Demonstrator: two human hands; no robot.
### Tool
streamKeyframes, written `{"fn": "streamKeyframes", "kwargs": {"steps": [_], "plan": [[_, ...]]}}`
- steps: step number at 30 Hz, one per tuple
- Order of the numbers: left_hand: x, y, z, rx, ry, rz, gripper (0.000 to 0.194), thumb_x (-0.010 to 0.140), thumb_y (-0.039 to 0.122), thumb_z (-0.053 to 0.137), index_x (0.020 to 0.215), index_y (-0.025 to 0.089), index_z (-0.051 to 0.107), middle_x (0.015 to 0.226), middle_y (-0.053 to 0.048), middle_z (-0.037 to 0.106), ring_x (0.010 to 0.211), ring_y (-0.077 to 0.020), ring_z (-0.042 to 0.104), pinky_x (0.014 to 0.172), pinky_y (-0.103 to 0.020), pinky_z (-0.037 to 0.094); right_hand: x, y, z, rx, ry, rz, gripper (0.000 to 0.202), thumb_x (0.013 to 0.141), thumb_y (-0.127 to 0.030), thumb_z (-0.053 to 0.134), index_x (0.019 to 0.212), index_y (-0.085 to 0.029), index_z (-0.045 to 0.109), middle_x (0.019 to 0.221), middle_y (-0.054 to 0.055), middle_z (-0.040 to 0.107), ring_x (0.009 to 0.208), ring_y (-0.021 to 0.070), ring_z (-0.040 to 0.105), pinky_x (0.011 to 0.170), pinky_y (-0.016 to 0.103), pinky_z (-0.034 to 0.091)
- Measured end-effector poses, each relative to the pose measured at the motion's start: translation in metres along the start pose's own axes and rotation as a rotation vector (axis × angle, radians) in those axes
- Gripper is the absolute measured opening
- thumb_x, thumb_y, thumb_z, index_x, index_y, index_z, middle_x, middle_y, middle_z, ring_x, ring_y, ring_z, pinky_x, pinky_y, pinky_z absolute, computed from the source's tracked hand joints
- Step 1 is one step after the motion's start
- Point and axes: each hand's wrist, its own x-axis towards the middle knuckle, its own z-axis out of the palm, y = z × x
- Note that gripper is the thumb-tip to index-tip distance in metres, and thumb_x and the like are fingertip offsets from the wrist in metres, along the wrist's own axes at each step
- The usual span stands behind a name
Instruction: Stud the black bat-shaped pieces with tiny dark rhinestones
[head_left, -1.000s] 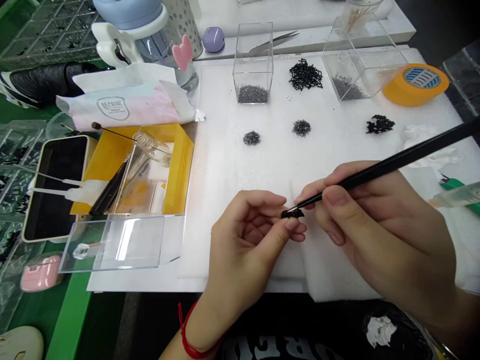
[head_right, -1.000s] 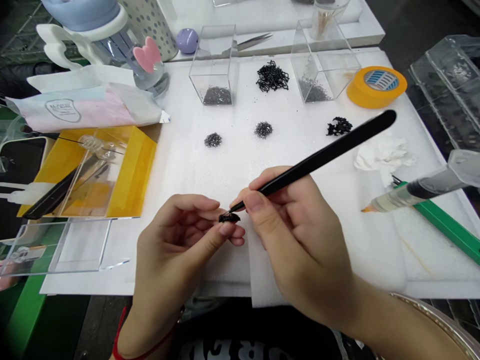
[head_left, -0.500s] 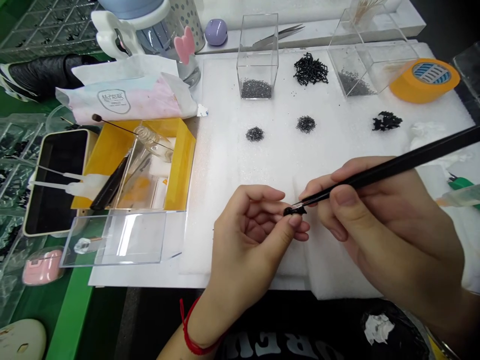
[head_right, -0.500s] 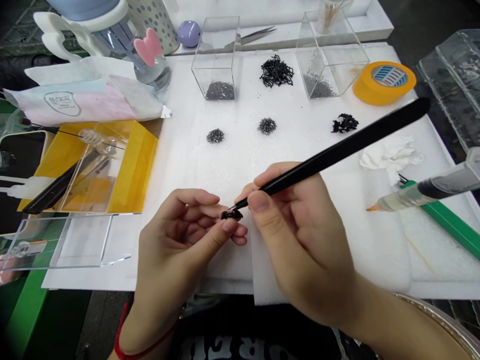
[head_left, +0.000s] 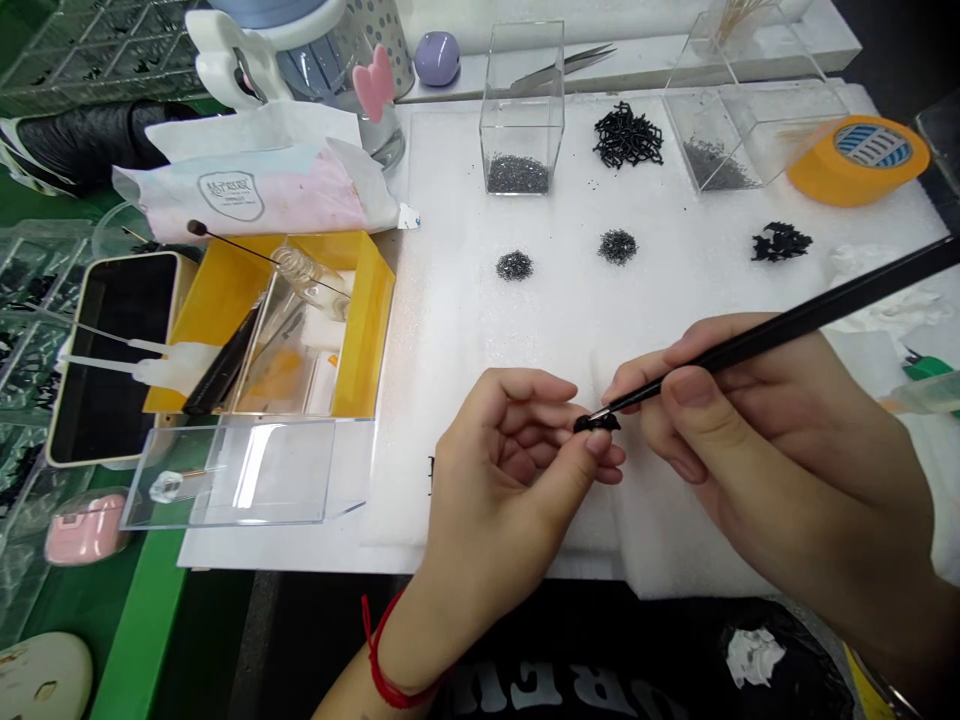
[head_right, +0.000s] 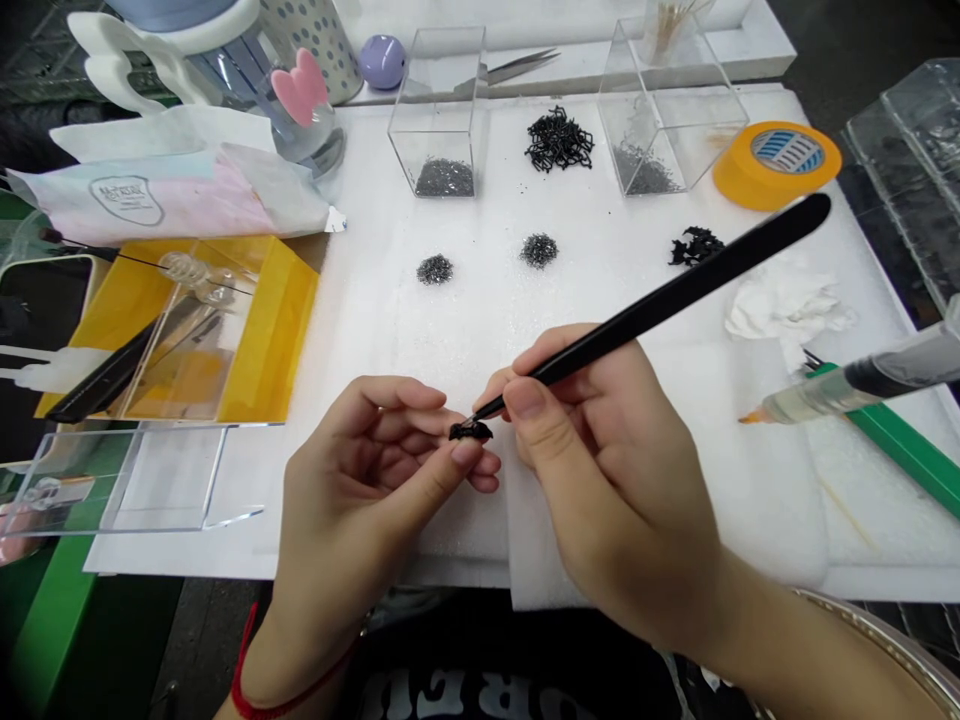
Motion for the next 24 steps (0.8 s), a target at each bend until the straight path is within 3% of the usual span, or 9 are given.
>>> {"fn": "streamKeyframes", "kwargs": {"steps": [10, 14, 20, 24], "plan": [[0.000, -0.001, 0.000, -0.026, -0.011, -0.020, 0.022, 0.076, 0.008, 0.072, 0.087, 0.018, 0.055, 0.070, 0.003, 0.066, 0.062, -0.0101, 0.069, 0.062, -0.017, 0.059, -0.003, 0.001, -0.004, 0.050, 0.020, -0.042, 0.008, 0.090, -0.024, 0.056, 0.097, -0.024, 0.052, 0.089, 0.004, 0.065, 0.053, 0.0071, 0.048, 0.046, 0.023, 0.042], [-0.001, -0.001, -0.002, -0.034, -0.022, -0.037, 0.021, 0.076, 0.008, 0.071, 0.086, 0.018, 0.055, 0.068, 0.004, 0.065, 0.061, -0.0102, 0.068, 0.062, -0.018, 0.057, -0.003, 0.003, -0.006, 0.026, -0.038, -0.104, 0.010, 0.091, -0.020, 0.052, 0.101, -0.024, 0.053, 0.095, 0.005, 0.064, 0.055, 0.0075, 0.048, 0.051, 0.026, 0.043], [-0.001, 0.000, -0.002, -0.066, -0.039, -0.071, 0.020, 0.078, 0.011, 0.067, 0.090, 0.018, 0.053, 0.069, 0.003, 0.063, 0.063, -0.0114, 0.067, 0.064, -0.022, 0.055, -0.009, 0.012, -0.012, -0.115, -0.075, -0.300, 0.023, 0.087, -0.010, 0.053, 0.106, -0.024, 0.053, 0.099, 0.008, 0.062, 0.082, 0.0158, 0.061, 0.056, 0.026, 0.046], [-0.003, -0.001, -0.003, -0.068, -0.050, -0.067, 0.020, 0.079, 0.012, 0.064, 0.094, 0.017, 0.053, 0.072, 0.002, 0.063, 0.066, -0.0116, 0.066, 0.066, -0.023, 0.055, -0.010, 0.015, -0.012, -0.208, -0.103, -0.402, 0.028, 0.085, -0.004, 0.052, 0.107, -0.021, 0.051, 0.102, 0.007, 0.062, 0.086, 0.0149, 0.061, 0.060, 0.026, 0.048]]}}
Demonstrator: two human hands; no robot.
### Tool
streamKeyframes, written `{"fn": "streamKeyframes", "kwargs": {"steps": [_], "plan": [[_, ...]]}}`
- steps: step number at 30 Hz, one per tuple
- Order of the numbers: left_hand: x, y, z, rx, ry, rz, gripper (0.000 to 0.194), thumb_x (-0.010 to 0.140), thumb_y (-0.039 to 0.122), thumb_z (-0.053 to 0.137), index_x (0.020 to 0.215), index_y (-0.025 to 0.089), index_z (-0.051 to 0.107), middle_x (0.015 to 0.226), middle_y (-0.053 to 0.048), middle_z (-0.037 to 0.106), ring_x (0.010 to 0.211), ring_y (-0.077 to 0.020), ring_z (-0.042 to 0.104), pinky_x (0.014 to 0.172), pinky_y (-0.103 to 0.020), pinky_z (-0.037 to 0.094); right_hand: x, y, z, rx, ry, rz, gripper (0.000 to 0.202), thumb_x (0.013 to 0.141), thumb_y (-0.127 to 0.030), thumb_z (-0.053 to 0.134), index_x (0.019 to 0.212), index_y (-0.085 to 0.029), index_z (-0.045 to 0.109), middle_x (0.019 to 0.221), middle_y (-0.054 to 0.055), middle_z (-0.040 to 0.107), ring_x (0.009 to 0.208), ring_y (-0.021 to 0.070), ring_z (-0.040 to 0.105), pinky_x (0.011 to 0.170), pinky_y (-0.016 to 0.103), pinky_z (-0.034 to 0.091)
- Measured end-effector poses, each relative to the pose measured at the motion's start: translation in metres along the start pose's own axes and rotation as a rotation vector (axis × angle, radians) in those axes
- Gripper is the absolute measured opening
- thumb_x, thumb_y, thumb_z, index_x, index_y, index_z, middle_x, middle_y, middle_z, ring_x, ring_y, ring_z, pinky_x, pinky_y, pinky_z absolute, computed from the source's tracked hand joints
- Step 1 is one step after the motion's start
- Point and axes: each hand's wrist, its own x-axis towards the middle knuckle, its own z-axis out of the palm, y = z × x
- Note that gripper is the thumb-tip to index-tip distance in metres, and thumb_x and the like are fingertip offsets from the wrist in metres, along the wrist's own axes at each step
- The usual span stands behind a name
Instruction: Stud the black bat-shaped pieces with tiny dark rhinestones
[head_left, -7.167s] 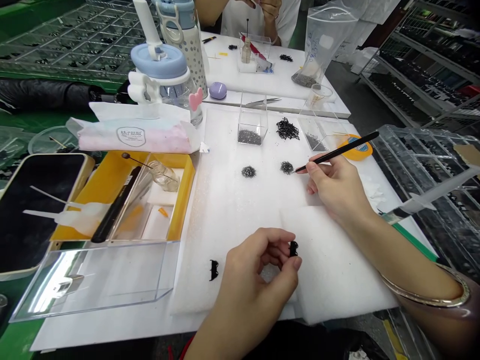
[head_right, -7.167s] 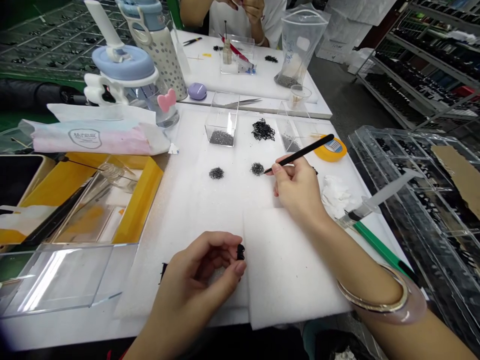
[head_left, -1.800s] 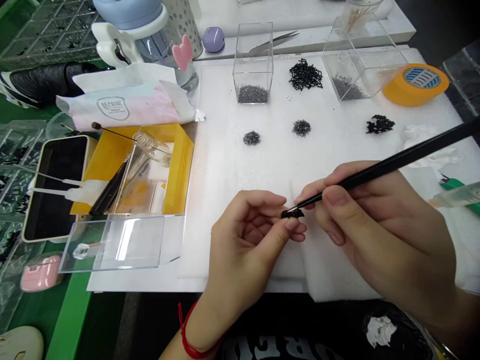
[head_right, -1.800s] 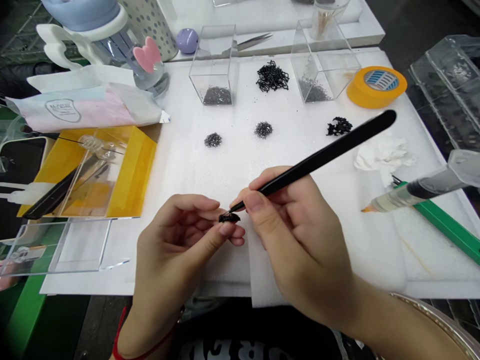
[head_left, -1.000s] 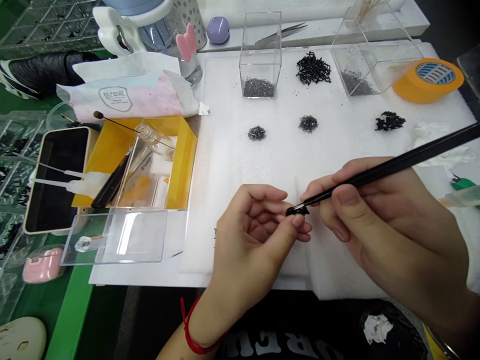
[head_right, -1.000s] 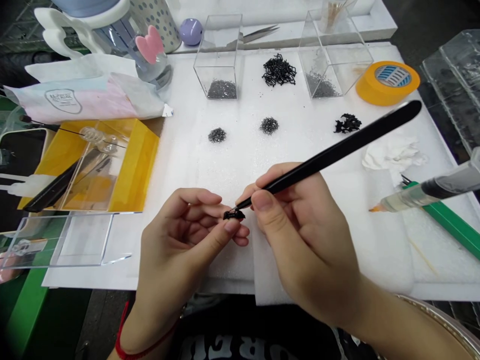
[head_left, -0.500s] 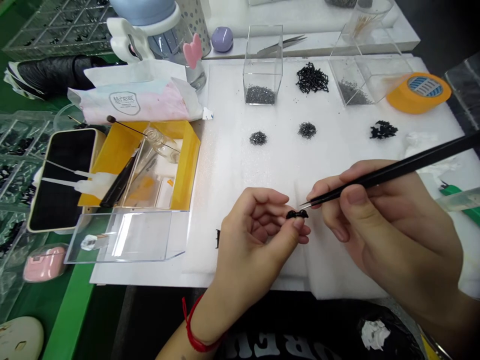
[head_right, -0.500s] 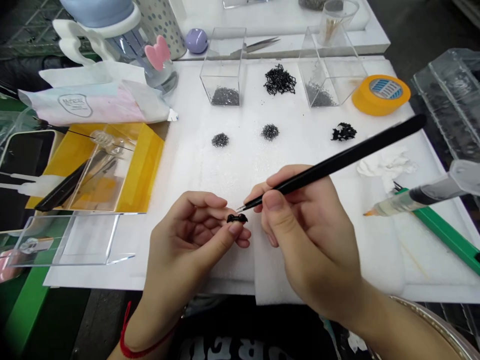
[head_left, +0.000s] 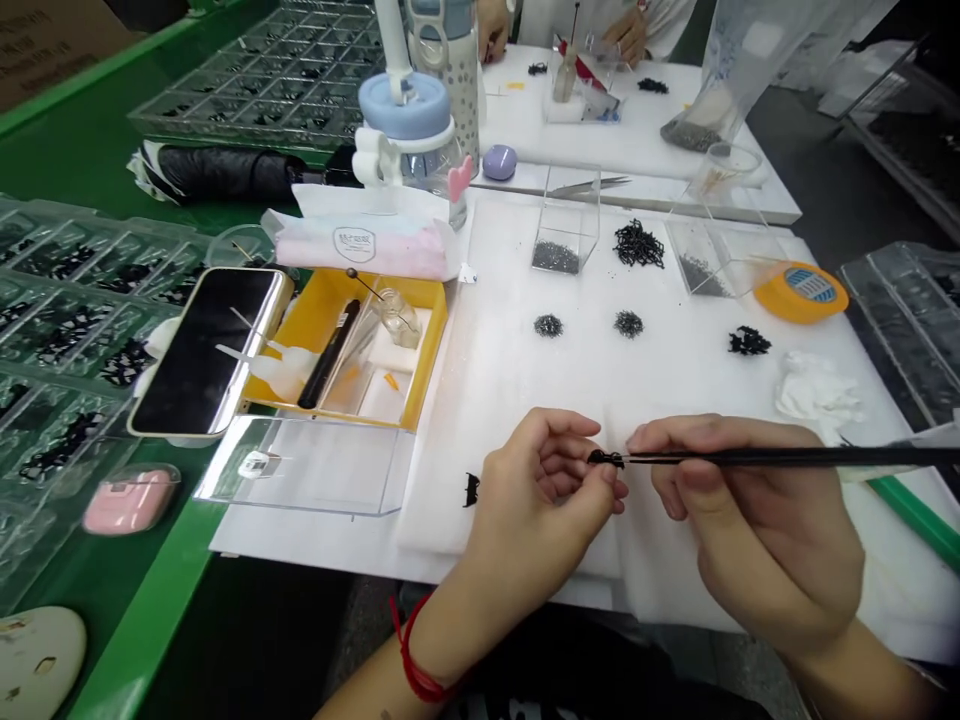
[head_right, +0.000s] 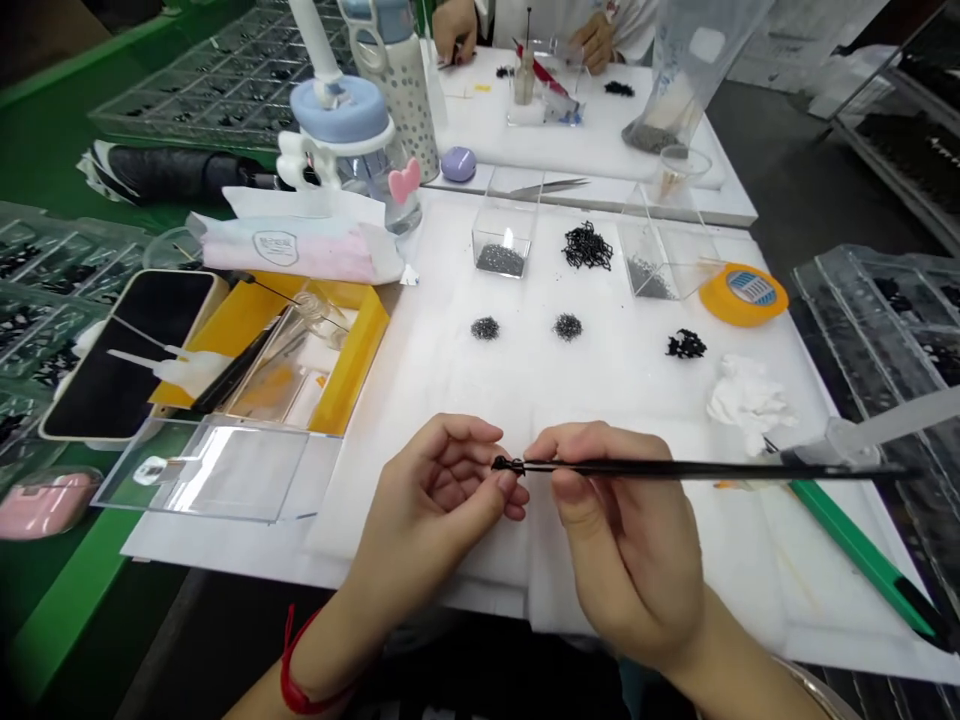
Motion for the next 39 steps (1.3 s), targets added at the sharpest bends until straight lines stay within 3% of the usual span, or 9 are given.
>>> {"fn": "streamKeyframes", "kwargs": {"steps": [5, 9, 12, 15, 17, 20, 27, 34, 39], "plan": [[0.000, -0.003, -0.001, -0.041, -0.012, 0.046, 0.016, 0.083, 0.017, 0.063, 0.095, 0.016, 0.052, 0.075, 0.000, 0.062, 0.067, -0.0113, 0.065, 0.067, -0.024, 0.054, 0.005, -0.001, 0.003, -0.060, -0.077, -0.147, 0.034, 0.083, 0.001, 0.049, 0.107, -0.022, 0.050, 0.103, 0.006, 0.063, 0.074, 0.0113, 0.060, 0.061, 0.027, 0.050], [0.000, -0.005, -0.001, -0.045, -0.001, 0.097, 0.015, 0.086, 0.020, 0.060, 0.096, 0.017, 0.049, 0.079, -0.001, 0.060, 0.069, -0.0121, 0.065, 0.068, -0.026, 0.056, 0.003, -0.008, -0.008, -0.200, -0.097, -0.243, 0.039, 0.079, -0.001, 0.054, 0.109, -0.025, 0.055, 0.100, 0.006, 0.065, 0.087, 0.0183, 0.064, 0.063, 0.030, 0.052], [-0.001, -0.008, -0.002, 0.022, -0.015, 0.138, 0.016, 0.084, 0.017, 0.058, 0.096, 0.019, 0.048, 0.079, -0.001, 0.059, 0.070, -0.0129, 0.063, 0.067, -0.026, 0.054, 0.009, -0.020, -0.019, -0.302, -0.056, -0.255, 0.030, 0.081, -0.008, 0.056, 0.102, -0.028, 0.063, 0.093, 0.004, 0.068, 0.077, 0.0187, 0.065, 0.056, 0.030, 0.051], [-0.002, -0.011, -0.004, 0.134, -0.093, 0.186, 0.025, 0.078, 0.011, 0.060, 0.098, 0.020, 0.050, 0.078, -0.001, 0.061, 0.070, -0.0140, 0.060, 0.068, -0.027, 0.051, 0.034, -0.032, -0.018, -0.344, 0.029, -0.161, 0.020, 0.083, -0.017, 0.060, 0.102, -0.025, 0.062, 0.100, 0.005, 0.067, 0.064, 0.0130, 0.060, 0.051, 0.026, 0.051], [-0.004, -0.011, -0.006, 0.197, -0.152, 0.216, 0.033, 0.074, 0.007, 0.058, 0.102, 0.020, 0.050, 0.077, 0.000, 0.061, 0.068, -0.0133, 0.057, 0.067, -0.026, 0.049, 0.058, -0.031, -0.009, -0.339, 0.040, 0.040, 0.015, 0.083, -0.027, 0.064, 0.097, -0.020, 0.062, 0.100, 0.007, 0.067, 0.068, 0.0120, 0.062, 0.060, 0.025, 0.054], [-0.006, -0.011, -0.008, 0.261, -0.223, 0.242, 0.041, 0.071, 0.005, 0.055, 0.107, 0.020, 0.047, 0.075, 0.001, 0.059, 0.063, -0.0122, 0.054, 0.063, -0.025, 0.046, 0.093, -0.015, 0.009, -0.150, -0.070, 0.292, 0.026, 0.082, -0.038, 0.065, 0.096, -0.017, 0.057, 0.093, 0.006, 0.067, 0.064, 0.0120, 0.062, 0.060, 0.028, 0.056], [-0.006, -0.014, -0.010, 0.421, -0.287, 0.353, 0.030, 0.072, 0.010, 0.054, 0.100, 0.018, 0.049, 0.074, -0.001, 0.058, 0.063, -0.0149, 0.057, 0.061, -0.026, 0.049, 0.111, 0.025, 0.036, -0.177, 0.056, 0.218, 0.018, 0.084, -0.029, 0.062, 0.093, -0.017, 0.052, 0.093, 0.005, 0.065, 0.054, 0.0068, 0.055, 0.057, 0.025, 0.049], [-0.004, -0.017, -0.012, 0.427, -0.232, 0.343, 0.009, 0.081, 0.013, 0.059, 0.090, 0.013, 0.060, 0.075, -0.004, 0.062, 0.067, -0.0136, 0.059, 0.061, -0.023, 0.048, 0.111, 0.039, 0.028, -0.128, 0.132, 0.275, 0.018, 0.084, -0.030, 0.060, 0.094, -0.020, 0.049, 0.093, 0.004, 0.064, 0.047, 0.0057, 0.049, 0.054, 0.026, 0.050], [-0.003, -0.018, -0.012, 0.388, -0.270, 0.553, 0.010, 0.080, 0.005, 0.060, 0.088, 0.007, 0.065, 0.078, -0.007, 0.066, 0.070, -0.0125, 0.061, 0.067, -0.022, 0.050, 0.111, 0.045, 0.025, -0.157, 0.150, 0.301, 0.016, 0.085, -0.029, 0.058, 0.093, -0.020, 0.048, 0.089, 0.003, 0.062, 0.047, 0.0061, 0.049, 0.052, 0.027, 0.050]]}}
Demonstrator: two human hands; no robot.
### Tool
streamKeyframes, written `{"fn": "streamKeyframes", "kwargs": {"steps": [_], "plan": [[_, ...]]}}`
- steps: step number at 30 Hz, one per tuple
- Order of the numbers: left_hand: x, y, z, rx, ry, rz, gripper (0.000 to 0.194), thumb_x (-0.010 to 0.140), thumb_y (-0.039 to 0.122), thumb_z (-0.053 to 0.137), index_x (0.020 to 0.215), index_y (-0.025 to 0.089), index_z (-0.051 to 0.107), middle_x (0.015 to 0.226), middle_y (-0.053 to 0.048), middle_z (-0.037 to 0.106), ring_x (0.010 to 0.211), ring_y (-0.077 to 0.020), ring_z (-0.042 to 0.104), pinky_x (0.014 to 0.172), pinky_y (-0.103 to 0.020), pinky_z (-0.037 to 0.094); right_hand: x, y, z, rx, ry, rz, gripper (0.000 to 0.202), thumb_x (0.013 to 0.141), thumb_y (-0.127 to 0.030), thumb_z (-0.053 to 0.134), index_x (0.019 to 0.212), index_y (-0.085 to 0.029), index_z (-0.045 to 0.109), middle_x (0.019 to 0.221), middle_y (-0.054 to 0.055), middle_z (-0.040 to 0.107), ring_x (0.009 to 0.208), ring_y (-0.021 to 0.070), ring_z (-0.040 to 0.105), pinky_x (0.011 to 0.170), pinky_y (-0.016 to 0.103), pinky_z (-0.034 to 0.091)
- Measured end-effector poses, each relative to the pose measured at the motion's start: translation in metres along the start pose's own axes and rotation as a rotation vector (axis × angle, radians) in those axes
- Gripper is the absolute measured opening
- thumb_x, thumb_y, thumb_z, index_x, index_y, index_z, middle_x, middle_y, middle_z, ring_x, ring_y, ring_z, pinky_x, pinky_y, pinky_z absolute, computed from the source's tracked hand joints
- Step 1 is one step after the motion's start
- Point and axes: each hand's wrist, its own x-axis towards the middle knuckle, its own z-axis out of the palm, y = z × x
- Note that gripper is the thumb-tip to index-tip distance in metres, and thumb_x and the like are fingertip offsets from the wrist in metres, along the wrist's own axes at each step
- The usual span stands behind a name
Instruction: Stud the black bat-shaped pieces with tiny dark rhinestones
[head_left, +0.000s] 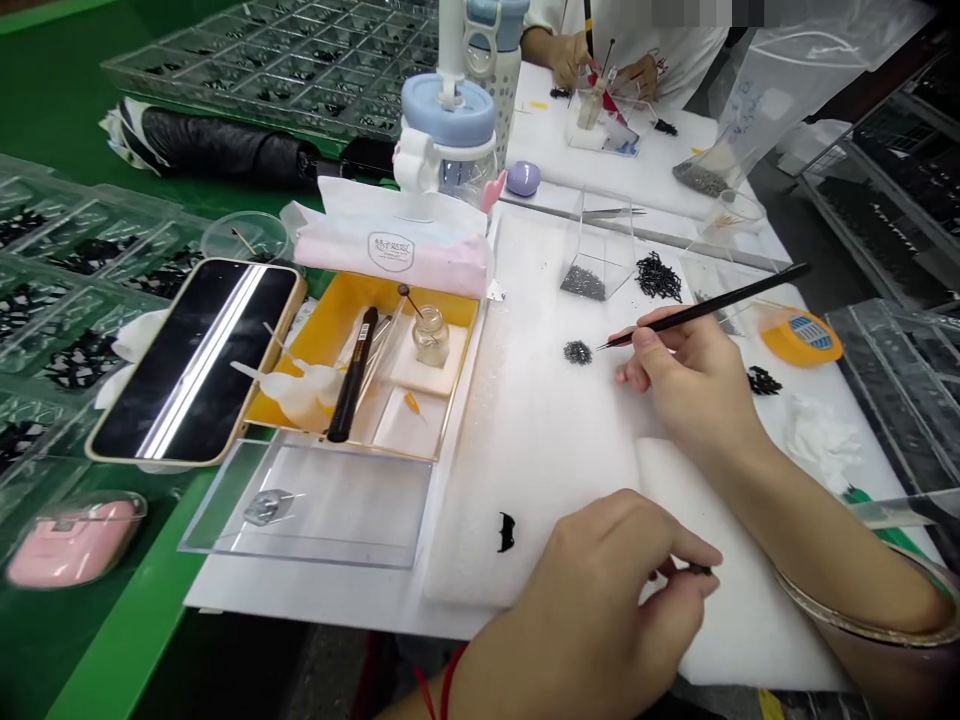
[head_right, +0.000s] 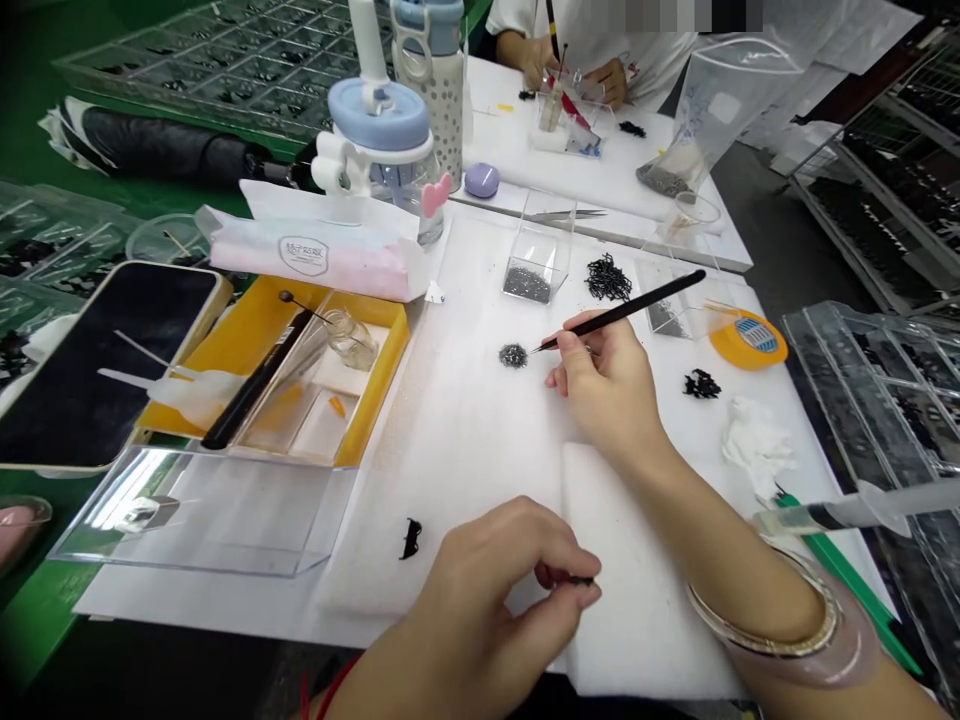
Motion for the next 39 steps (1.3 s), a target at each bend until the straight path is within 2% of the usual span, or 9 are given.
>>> {"fn": "streamKeyframes", "kwargs": {"steps": [3, 9, 14, 18, 23, 32, 39], "plan": [[0.001, 0.001, 0.000, 0.019, -0.006, 0.032, 0.014, 0.078, 0.002, 0.061, 0.090, 0.005, 0.068, 0.080, -0.009, 0.067, 0.078, -0.0149, 0.063, 0.074, -0.024, 0.051, 0.000, 0.000, 0.001, -0.020, -0.014, 0.004, 0.015, 0.085, -0.028, 0.058, 0.093, -0.020, 0.049, 0.087, 0.002, 0.060, 0.047, 0.0061, 0.048, 0.053, 0.027, 0.049], [0.001, 0.005, -0.001, -0.003, 0.016, 0.017, 0.015, 0.080, 0.003, 0.059, 0.093, 0.008, 0.066, 0.094, -0.011, 0.068, 0.090, -0.0166, 0.065, 0.084, -0.025, 0.052, 0.000, -0.001, 0.002, -0.073, -0.018, 0.014, 0.012, 0.086, -0.027, 0.057, 0.093, -0.020, 0.050, 0.080, 0.000, 0.056, 0.048, 0.0068, 0.049, 0.052, 0.025, 0.047], [0.002, 0.007, -0.003, 0.003, -0.051, -0.081, 0.016, 0.086, 0.009, 0.054, 0.099, 0.009, 0.063, 0.087, -0.008, 0.070, 0.078, -0.0140, 0.066, 0.076, -0.022, 0.055, 0.002, -0.001, 0.001, -0.072, -0.026, 0.013, 0.010, 0.087, -0.025, 0.055, 0.093, -0.021, 0.048, 0.080, -0.001, 0.056, 0.046, 0.0060, 0.046, 0.052, 0.026, 0.047], [0.002, 0.008, -0.004, 0.001, 0.002, -0.145, 0.018, 0.086, 0.012, 0.057, 0.103, 0.010, 0.064, 0.085, -0.007, 0.069, 0.075, -0.0135, 0.066, 0.078, -0.023, 0.055, 0.001, -0.001, -0.001, -0.055, -0.037, 0.028, 0.010, 0.086, -0.025, 0.054, 0.090, -0.021, 0.047, 0.078, -0.001, 0.056, 0.045, 0.0063, 0.045, 0.052, 0.027, 0.046], [0.001, 0.007, -0.002, -0.002, 0.046, -0.134, 0.024, 0.086, 0.012, 0.058, 0.109, 0.011, 0.064, 0.085, -0.006, 0.071, 0.075, -0.0131, 0.066, 0.076, -0.023, 0.054, -0.002, -0.003, -0.004, -0.082, -0.112, 0.031, 0.010, 0.085, -0.027, 0.057, 0.087, -0.020, 0.049, 0.071, -0.001, 0.055, 0.048, 0.0085, 0.046, 0.054, 0.029, 0.045], [0.003, 0.007, -0.003, 0.003, 0.021, -0.135, 0.024, 0.088, 0.015, 0.057, 0.111, 0.014, 0.063, 0.085, -0.005, 0.071, 0.075, -0.0129, 0.066, 0.076, -0.023, 0.055, -0.004, -0.007, -0.012, -0.161, -0.219, -0.047, 0.012, 0.085, -0.029, 0.056, 0.093, -0.021, 0.050, 0.080, -0.001, 0.058, 0.050, 0.0077, 0.048, 0.055, 0.029, 0.046], [0.004, 0.004, -0.004, 0.018, 0.018, -0.108, 0.027, 0.088, 0.013, 0.056, 0.114, 0.009, 0.062, 0.087, -0.007, 0.070, 0.077, -0.0114, 0.064, 0.076, -0.020, 0.052, -0.002, -0.005, -0.013, -0.244, -0.247, -0.056, 0.011, 0.085, -0.027, 0.056, 0.093, -0.021, 0.051, 0.083, 0.000, 0.061, 0.055, 0.0106, 0.057, 0.053, 0.027, 0.044]]}}
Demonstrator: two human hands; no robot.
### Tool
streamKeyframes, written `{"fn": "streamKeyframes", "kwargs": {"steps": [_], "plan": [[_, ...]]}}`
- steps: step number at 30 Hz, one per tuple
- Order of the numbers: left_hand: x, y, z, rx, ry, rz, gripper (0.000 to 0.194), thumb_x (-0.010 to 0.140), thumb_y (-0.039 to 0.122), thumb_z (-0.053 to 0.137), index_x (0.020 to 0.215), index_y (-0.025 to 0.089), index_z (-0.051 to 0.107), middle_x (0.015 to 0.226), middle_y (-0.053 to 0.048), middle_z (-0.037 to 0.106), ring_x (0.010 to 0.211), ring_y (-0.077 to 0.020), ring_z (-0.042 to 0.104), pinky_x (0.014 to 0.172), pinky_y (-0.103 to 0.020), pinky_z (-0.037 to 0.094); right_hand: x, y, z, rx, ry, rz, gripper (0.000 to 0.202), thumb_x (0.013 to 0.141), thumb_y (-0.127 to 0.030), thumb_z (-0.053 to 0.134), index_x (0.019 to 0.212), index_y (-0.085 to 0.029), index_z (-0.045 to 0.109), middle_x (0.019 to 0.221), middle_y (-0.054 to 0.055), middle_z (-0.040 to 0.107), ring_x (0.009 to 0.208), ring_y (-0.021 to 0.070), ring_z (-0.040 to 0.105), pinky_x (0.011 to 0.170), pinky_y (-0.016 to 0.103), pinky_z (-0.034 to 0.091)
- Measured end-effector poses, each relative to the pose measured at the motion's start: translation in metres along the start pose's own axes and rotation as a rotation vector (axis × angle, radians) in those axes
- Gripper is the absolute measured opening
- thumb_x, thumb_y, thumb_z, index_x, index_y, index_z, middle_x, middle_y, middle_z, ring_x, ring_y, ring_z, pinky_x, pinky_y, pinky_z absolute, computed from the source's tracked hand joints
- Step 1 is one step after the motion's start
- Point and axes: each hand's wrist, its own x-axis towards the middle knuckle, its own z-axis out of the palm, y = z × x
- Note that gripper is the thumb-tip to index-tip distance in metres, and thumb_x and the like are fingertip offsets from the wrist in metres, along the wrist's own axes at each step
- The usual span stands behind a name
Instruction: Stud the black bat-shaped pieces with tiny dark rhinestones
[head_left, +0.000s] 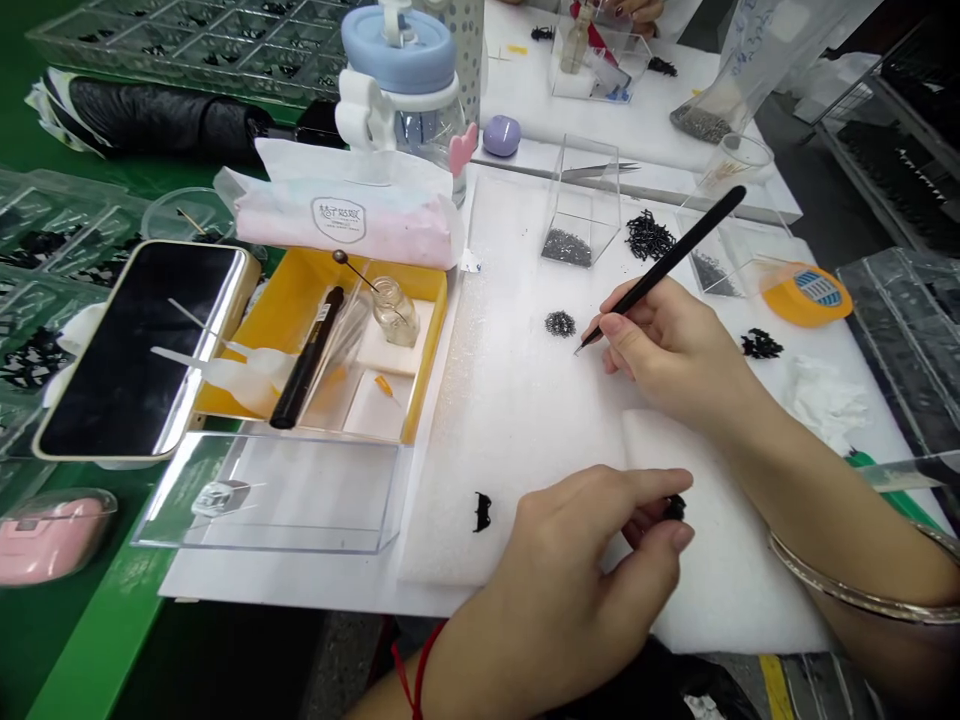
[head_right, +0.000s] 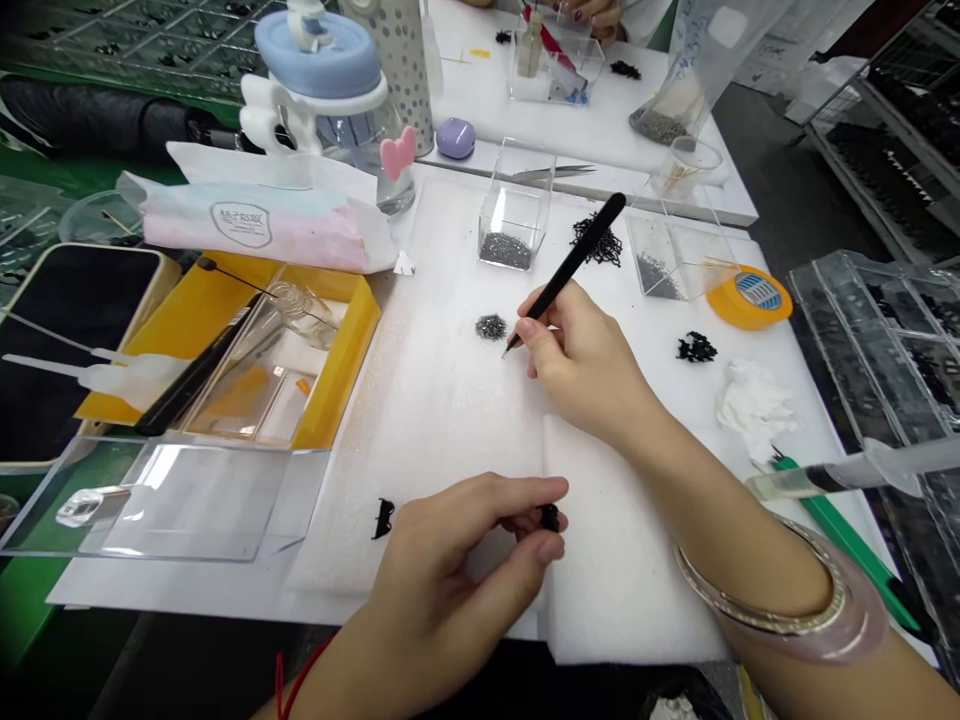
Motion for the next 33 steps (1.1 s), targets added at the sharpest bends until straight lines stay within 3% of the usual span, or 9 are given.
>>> {"fn": "streamKeyframes", "kwargs": {"steps": [10, 19, 33], "plan": [[-0.0015, 0.0045, -0.0004, -0.005, -0.026, -0.018, 0.025, 0.089, 0.014, 0.056, 0.113, 0.009, 0.062, 0.087, -0.006, 0.069, 0.078, -0.0105, 0.063, 0.077, -0.019, 0.051, 0.0022, -0.0014, 0.0000, 0.039, 0.005, 0.019, 0.009, 0.086, -0.029, 0.054, 0.091, -0.022, 0.050, 0.083, 0.001, 0.062, 0.053, 0.0108, 0.054, 0.051, 0.027, 0.042], [-0.0017, 0.0046, -0.0010, -0.002, -0.041, -0.033, 0.025, 0.090, 0.014, 0.055, 0.114, 0.011, 0.062, 0.088, -0.005, 0.069, 0.078, -0.0109, 0.063, 0.076, -0.021, 0.051, 0.0025, 0.0044, -0.0014, 0.119, -0.029, 0.028, 0.011, 0.088, -0.031, 0.053, 0.092, -0.022, 0.049, 0.076, -0.001, 0.054, 0.049, 0.0078, 0.046, 0.058, 0.031, 0.049], [-0.0016, 0.0052, -0.0009, 0.008, -0.041, -0.046, 0.024, 0.090, 0.015, 0.055, 0.113, 0.012, 0.062, 0.088, -0.005, 0.069, 0.078, -0.0105, 0.064, 0.076, -0.021, 0.052, 0.0028, 0.0028, -0.0026, 0.129, -0.057, 0.035, 0.007, 0.089, -0.025, 0.051, 0.094, -0.020, 0.049, 0.072, -0.002, 0.052, 0.051, 0.0066, 0.044, 0.062, 0.031, 0.050]]}}
